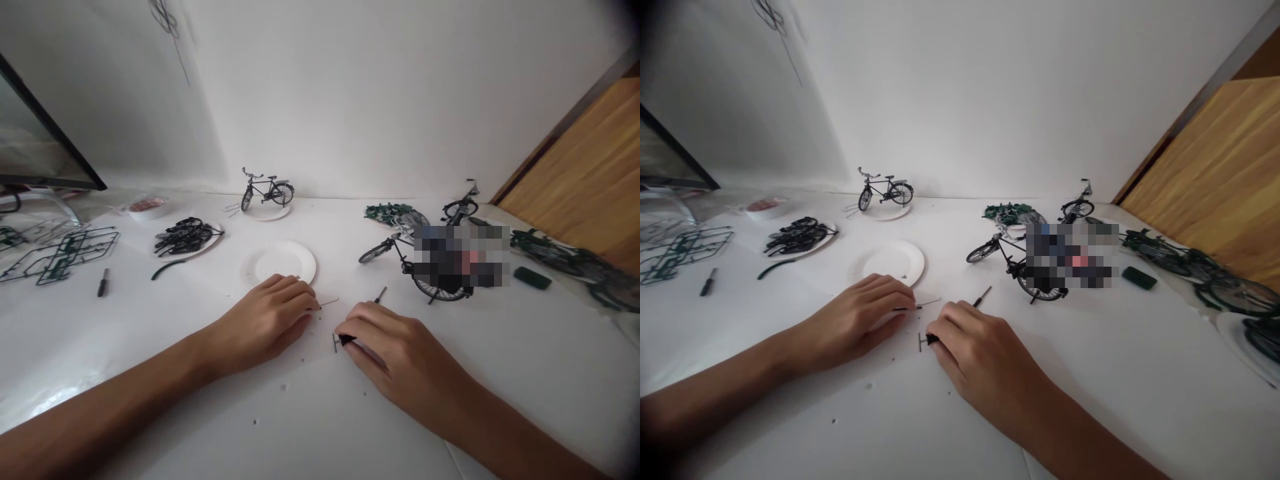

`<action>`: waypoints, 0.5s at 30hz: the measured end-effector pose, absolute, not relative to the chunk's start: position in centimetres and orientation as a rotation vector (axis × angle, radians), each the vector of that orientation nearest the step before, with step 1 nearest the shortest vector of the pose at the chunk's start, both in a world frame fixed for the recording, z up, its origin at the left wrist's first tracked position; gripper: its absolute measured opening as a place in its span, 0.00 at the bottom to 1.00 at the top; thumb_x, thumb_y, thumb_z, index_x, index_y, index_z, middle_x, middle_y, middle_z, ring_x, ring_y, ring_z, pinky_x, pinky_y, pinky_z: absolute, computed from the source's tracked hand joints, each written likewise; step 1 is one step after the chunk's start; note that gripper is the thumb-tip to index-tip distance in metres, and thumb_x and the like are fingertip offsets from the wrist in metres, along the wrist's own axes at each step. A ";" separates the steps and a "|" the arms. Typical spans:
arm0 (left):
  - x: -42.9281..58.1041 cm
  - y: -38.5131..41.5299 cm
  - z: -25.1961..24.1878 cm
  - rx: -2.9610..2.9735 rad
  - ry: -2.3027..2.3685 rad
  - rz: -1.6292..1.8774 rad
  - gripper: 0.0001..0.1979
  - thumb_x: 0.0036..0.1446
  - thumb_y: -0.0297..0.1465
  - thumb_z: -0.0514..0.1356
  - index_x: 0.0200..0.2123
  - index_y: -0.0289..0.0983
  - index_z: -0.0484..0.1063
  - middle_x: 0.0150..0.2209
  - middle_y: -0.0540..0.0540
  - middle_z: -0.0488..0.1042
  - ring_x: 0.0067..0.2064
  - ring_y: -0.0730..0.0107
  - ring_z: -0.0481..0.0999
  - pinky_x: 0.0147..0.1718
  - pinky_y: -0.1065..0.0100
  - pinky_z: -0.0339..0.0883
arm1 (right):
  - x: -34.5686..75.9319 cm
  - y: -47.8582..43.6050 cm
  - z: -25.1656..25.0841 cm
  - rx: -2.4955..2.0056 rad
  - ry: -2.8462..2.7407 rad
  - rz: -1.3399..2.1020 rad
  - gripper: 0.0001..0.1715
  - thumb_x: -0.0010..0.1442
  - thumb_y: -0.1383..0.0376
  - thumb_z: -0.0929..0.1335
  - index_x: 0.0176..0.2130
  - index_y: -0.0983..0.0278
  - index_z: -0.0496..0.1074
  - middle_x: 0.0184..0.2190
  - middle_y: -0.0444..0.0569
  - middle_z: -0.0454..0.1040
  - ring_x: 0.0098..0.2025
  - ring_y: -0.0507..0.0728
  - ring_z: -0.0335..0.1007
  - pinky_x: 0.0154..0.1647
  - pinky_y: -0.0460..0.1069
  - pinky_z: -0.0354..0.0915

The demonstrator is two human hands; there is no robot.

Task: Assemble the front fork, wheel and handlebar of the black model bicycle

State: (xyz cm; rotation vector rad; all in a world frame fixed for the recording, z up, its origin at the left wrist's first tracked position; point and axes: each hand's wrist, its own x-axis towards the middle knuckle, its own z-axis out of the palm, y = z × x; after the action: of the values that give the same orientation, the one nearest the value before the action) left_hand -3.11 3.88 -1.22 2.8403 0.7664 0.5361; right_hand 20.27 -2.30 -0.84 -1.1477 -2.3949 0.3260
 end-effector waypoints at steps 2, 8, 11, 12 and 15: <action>-3.2 3.9 -1.3 2.889 0.793 0.490 0.10 0.69 0.28 0.50 0.49 0.36 0.68 0.47 0.44 0.73 0.48 0.64 0.71 0.47 0.60 0.62 | 20.4 -2.2 -0.8 -1.146 -2.394 0.323 0.11 0.66 0.72 0.63 0.41 0.65 0.74 0.37 0.48 0.71 0.39 0.55 0.68 0.38 0.50 0.64; -3.4 3.7 -0.9 2.947 0.775 0.321 0.12 0.70 0.26 0.47 0.47 0.35 0.68 0.44 0.44 0.72 0.43 0.64 0.70 0.44 0.59 0.60 | 20.5 -2.2 -0.8 -1.175 -2.434 0.354 0.09 0.65 0.71 0.64 0.42 0.64 0.74 0.38 0.47 0.71 0.40 0.55 0.67 0.40 0.51 0.64; -3.5 3.5 -0.6 2.950 0.761 0.274 0.11 0.69 0.24 0.47 0.46 0.35 0.69 0.42 0.44 0.72 0.40 0.64 0.69 0.42 0.59 0.60 | 20.4 -2.2 -0.7 -1.192 -2.444 0.368 0.09 0.65 0.71 0.64 0.40 0.64 0.74 0.37 0.46 0.71 0.39 0.55 0.67 0.39 0.50 0.64; -3.5 3.4 -0.6 2.953 0.757 0.273 0.11 0.68 0.23 0.47 0.46 0.35 0.68 0.41 0.44 0.72 0.40 0.64 0.68 0.41 0.60 0.60 | 20.4 -2.2 -0.7 -1.194 -2.444 0.370 0.09 0.66 0.71 0.64 0.40 0.64 0.74 0.36 0.46 0.71 0.39 0.55 0.67 0.39 0.50 0.64; -3.4 3.3 -0.7 2.961 0.758 0.275 0.11 0.68 0.23 0.48 0.47 0.34 0.68 0.40 0.44 0.71 0.39 0.63 0.68 0.40 0.60 0.60 | 20.4 -2.2 -0.6 -1.193 -2.445 0.375 0.09 0.66 0.70 0.63 0.40 0.63 0.73 0.37 0.47 0.71 0.39 0.54 0.67 0.39 0.50 0.64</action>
State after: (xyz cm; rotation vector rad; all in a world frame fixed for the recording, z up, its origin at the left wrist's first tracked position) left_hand -3.45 3.32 -0.71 2.9615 0.7582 0.2746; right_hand 20.45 -2.16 -0.62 -1.1934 -2.4455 0.3749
